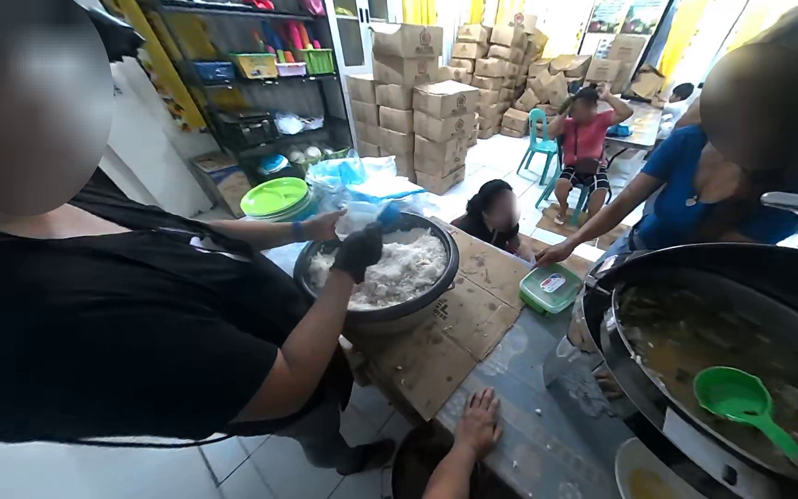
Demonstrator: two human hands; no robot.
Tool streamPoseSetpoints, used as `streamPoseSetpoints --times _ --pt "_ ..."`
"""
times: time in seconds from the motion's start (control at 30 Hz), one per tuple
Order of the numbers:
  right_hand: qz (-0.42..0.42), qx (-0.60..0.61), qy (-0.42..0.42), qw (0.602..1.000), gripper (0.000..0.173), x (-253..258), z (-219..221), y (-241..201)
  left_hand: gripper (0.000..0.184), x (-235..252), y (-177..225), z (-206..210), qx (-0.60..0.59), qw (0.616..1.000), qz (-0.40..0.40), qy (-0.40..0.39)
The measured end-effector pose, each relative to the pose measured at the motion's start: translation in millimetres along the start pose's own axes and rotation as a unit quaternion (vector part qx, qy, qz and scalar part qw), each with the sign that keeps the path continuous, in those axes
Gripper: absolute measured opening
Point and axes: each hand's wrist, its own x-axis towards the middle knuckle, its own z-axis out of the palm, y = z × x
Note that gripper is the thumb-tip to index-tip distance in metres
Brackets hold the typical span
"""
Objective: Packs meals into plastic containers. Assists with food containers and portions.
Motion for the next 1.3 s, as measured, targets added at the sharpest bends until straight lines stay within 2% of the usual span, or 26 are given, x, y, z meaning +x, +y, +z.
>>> streamPoseSetpoints --times 0.63,1.3 --pt "-0.027 -0.020 0.056 0.998 0.028 -5.5 3.9 -0.9 0.054 -1.0 1.5 -2.5 0.024 1.000 0.005 0.003" --pt "-0.024 -0.043 0.044 0.998 0.029 -6.1 5.0 -4.3 0.054 0.3 -1.6 1.2 0.029 0.999 0.007 0.011"
